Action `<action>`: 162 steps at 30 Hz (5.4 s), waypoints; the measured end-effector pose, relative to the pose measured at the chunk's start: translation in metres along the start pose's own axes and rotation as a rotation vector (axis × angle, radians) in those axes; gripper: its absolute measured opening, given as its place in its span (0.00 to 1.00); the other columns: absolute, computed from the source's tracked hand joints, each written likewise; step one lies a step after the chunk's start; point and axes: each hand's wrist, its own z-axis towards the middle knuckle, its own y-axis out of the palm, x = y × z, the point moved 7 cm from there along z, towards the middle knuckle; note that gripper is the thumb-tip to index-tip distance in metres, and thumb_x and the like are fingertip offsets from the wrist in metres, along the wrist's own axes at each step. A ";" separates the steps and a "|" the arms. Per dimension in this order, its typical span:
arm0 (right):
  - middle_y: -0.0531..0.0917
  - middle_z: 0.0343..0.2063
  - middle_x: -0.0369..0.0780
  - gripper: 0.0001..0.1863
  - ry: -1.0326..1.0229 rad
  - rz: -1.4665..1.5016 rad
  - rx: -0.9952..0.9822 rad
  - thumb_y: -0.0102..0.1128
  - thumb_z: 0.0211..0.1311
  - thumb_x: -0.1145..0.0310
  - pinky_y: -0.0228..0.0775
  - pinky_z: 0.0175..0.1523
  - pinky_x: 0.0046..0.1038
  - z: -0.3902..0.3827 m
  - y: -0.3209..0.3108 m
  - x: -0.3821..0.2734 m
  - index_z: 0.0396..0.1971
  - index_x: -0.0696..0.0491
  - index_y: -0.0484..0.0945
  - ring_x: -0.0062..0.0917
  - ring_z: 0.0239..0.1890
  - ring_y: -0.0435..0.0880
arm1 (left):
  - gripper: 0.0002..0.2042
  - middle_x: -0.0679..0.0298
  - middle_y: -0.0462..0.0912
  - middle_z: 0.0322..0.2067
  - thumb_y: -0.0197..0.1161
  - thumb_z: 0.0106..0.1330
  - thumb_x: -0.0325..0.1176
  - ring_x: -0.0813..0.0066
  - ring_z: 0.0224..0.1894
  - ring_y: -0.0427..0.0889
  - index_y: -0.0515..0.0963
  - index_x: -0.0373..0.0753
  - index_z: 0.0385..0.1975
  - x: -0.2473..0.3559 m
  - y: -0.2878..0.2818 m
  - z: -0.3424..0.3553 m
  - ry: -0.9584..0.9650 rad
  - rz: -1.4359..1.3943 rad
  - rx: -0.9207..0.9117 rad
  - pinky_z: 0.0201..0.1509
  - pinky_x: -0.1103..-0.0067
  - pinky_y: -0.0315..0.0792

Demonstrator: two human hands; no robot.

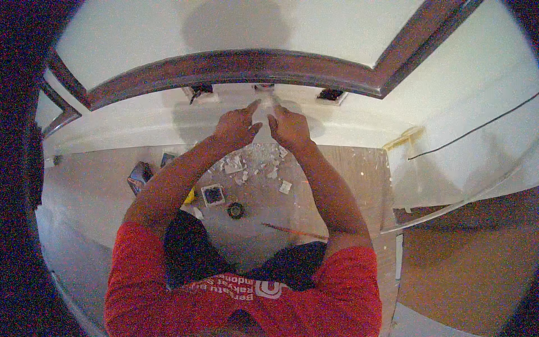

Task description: The person prepares electrical wires and connects them to the back of an outlet box while working on a wall near the floor.

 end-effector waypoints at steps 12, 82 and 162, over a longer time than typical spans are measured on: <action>0.80 0.18 0.47 0.12 0.085 0.115 0.189 0.61 0.62 0.61 0.73 0.30 0.36 0.003 -0.004 0.008 0.34 0.55 0.81 0.41 0.21 0.81 | 0.18 0.53 0.83 0.24 0.61 0.63 0.47 0.53 0.29 0.83 0.80 0.36 0.40 -0.023 -0.003 0.026 -0.143 -0.412 0.480 0.37 0.62 0.77; 0.75 0.21 0.40 0.12 0.913 1.172 0.270 0.44 0.72 0.61 0.64 0.15 0.27 0.021 -0.007 0.180 0.33 0.53 0.68 0.27 0.15 0.78 | 0.28 0.47 0.83 0.25 0.62 0.57 0.60 0.46 0.34 0.84 0.83 0.35 0.20 -0.032 -0.011 0.033 -0.677 -0.450 0.472 0.39 0.61 0.76; 0.76 0.29 0.43 0.16 0.934 1.271 0.275 0.45 0.70 0.57 0.67 0.17 0.30 0.017 -0.014 0.150 0.43 0.55 0.71 0.30 0.18 0.79 | 0.40 0.35 0.43 0.70 0.62 0.61 0.36 0.51 0.43 0.84 0.48 0.32 0.70 0.046 -0.010 0.017 -0.058 0.443 -0.062 0.42 0.68 0.81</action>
